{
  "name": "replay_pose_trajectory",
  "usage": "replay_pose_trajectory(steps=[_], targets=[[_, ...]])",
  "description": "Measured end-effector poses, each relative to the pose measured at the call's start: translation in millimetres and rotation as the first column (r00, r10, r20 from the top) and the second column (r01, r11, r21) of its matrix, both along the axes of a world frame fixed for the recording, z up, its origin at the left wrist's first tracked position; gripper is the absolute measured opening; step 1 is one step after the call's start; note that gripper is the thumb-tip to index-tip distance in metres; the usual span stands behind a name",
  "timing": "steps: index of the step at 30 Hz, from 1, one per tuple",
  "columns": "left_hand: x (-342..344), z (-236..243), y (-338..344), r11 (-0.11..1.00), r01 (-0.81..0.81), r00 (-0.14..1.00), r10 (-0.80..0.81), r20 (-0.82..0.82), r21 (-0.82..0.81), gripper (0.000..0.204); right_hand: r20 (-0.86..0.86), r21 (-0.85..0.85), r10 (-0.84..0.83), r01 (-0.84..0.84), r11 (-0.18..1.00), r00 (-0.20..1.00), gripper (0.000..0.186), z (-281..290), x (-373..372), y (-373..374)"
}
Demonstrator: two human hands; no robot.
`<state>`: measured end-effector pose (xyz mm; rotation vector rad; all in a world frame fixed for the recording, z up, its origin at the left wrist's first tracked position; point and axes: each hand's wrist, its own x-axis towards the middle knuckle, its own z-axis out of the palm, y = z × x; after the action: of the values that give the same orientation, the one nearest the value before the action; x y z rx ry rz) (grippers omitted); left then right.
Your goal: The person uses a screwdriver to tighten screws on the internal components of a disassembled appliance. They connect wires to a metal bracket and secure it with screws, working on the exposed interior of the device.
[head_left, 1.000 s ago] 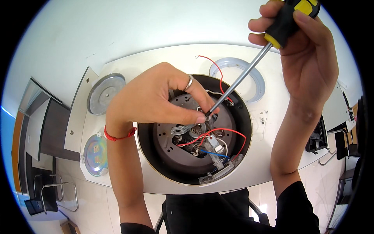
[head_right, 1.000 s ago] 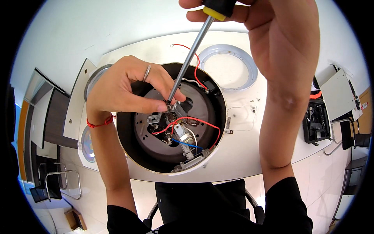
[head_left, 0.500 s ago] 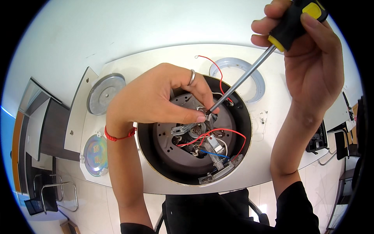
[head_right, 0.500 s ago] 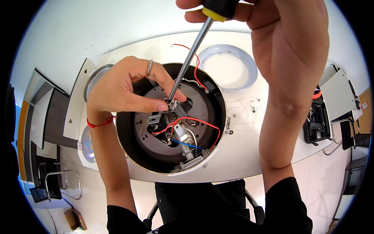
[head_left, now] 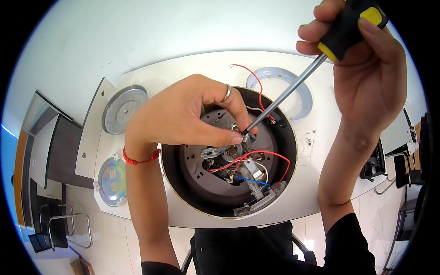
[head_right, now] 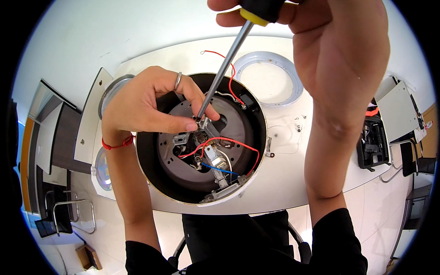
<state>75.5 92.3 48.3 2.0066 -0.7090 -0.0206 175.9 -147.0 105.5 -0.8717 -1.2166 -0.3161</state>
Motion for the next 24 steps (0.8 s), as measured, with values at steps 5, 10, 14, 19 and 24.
replay_pose_trajectory(steps=[5, 10, 14, 19, 24], targets=[[-0.4, 5.6, -0.3, 0.999, 0.008, 0.999, -0.006, -0.048, 0.049, 0.016, 0.089, 0.101, -0.133, 0.124, 0.987, 0.987, 0.056, -6.0, 3.8, 4.5], [-2.9, 4.1, 1.1, 0.998, -0.033, 0.998, 0.036, -0.045, 0.050, 0.021, 0.085, 0.017, -0.056, 0.055, 0.998, 0.995, 0.054, -6.2, 12.8, 0.4], [-2.4, 6.5, -0.7, 0.998, -0.005, 0.999, 0.008, -0.042, 0.062, 0.018, -0.069, 0.070, 0.085, -0.080, 0.994, 0.994, 0.055, -11.0, 16.6, 4.1], [-3.0, 5.6, 0.1, 0.999, 0.000, 1.000, 0.002, -0.027, 0.054, 0.018, 0.079, 0.045, 0.016, -0.019, 0.999, 0.997, 0.055, -6.7, 5.7, 7.7], [-4.7, 7.2, -0.4, 0.998, -0.035, 0.998, 0.038, -0.056, 0.058, 0.017, 0.012, 0.052, 0.055, -0.055, 0.997, 0.998, 0.055, -4.8, 3.0, 5.1]])
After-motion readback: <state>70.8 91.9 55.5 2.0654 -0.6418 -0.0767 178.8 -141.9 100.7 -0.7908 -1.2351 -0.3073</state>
